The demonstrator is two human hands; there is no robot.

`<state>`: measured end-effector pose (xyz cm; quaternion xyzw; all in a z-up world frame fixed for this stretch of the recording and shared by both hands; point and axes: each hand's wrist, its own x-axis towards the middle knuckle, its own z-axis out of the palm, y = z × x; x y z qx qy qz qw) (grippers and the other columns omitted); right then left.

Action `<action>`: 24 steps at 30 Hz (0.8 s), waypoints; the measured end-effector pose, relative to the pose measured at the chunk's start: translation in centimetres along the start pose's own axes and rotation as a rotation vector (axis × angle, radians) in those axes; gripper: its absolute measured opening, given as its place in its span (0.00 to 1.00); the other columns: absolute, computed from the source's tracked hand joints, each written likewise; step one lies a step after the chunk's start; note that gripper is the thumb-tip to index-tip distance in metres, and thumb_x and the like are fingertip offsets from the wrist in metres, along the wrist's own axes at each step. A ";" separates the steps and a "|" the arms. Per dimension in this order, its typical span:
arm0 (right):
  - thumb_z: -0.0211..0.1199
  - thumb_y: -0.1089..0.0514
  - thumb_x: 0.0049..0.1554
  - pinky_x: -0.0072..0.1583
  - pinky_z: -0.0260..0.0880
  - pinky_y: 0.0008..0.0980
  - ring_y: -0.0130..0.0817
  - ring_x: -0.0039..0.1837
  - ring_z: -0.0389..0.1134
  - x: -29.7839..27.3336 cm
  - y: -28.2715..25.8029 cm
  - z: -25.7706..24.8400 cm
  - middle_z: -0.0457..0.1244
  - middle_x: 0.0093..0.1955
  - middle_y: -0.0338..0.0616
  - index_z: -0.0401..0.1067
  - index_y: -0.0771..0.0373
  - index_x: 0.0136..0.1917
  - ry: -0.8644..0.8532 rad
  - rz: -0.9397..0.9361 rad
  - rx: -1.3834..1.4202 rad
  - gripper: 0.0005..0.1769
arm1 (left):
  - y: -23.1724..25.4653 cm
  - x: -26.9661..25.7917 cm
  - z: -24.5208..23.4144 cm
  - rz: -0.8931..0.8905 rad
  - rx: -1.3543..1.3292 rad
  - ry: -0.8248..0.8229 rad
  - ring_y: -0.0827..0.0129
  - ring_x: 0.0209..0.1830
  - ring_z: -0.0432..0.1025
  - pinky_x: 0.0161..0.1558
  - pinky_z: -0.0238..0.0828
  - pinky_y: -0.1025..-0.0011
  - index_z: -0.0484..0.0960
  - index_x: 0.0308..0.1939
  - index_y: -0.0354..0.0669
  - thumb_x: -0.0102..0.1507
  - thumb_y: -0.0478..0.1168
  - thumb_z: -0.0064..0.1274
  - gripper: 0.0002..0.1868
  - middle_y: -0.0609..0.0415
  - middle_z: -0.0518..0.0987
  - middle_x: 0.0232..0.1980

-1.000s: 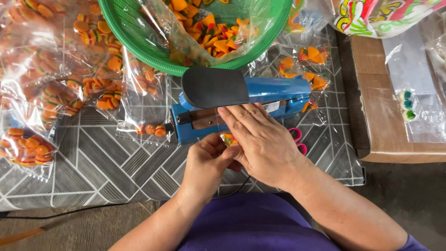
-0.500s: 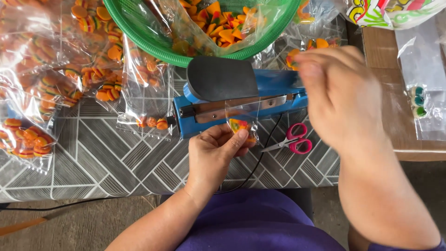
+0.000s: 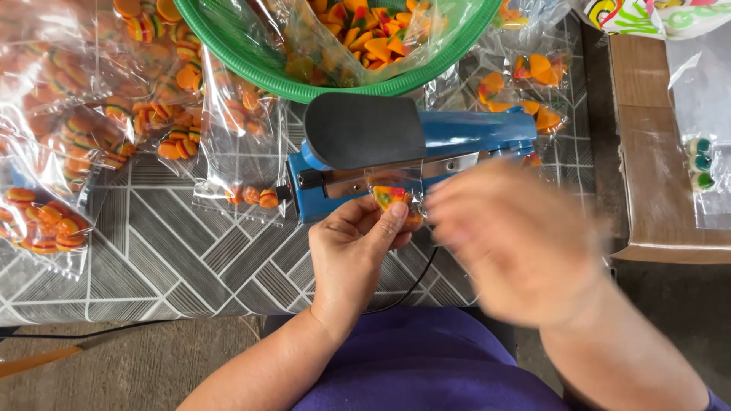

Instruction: The person is manually packaging small orange food items into plastic bags, sealing the bags with a heat sealer, and trimming the excess plastic with scissors.

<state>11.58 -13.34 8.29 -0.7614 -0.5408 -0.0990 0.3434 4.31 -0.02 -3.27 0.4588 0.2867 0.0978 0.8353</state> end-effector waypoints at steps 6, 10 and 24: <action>0.50 0.36 0.66 0.79 0.54 0.53 0.57 0.81 0.54 -3.1 2.7 5.8 0.51 0.80 0.62 0.55 0.74 0.78 -0.321 0.078 -0.383 0.44 | -0.4 -0.1 -0.3 0.057 0.017 -0.026 0.77 0.29 0.76 0.32 0.76 0.80 0.84 0.36 0.34 0.61 0.36 0.65 0.08 0.51 0.85 0.31; 0.51 0.41 0.66 0.70 0.64 0.51 0.55 0.69 0.64 -2.3 4.3 6.0 0.59 0.70 0.56 0.60 0.71 0.75 -0.303 0.092 -0.390 0.36 | -0.7 -0.1 -0.3 0.134 0.078 -0.033 0.75 0.39 0.81 0.44 0.82 0.79 0.86 0.43 0.32 0.59 0.38 0.65 0.14 0.50 0.87 0.41; 0.55 0.77 0.64 0.43 0.72 0.36 0.54 0.46 0.76 -2.5 0.1 -0.6 0.71 0.45 0.67 0.72 0.83 0.41 0.280 -0.094 -0.343 0.10 | 0.7 0.1 0.4 0.018 0.086 -0.016 0.64 0.36 0.86 0.38 0.86 0.75 0.85 0.45 0.28 0.59 0.40 0.63 0.16 0.42 0.88 0.36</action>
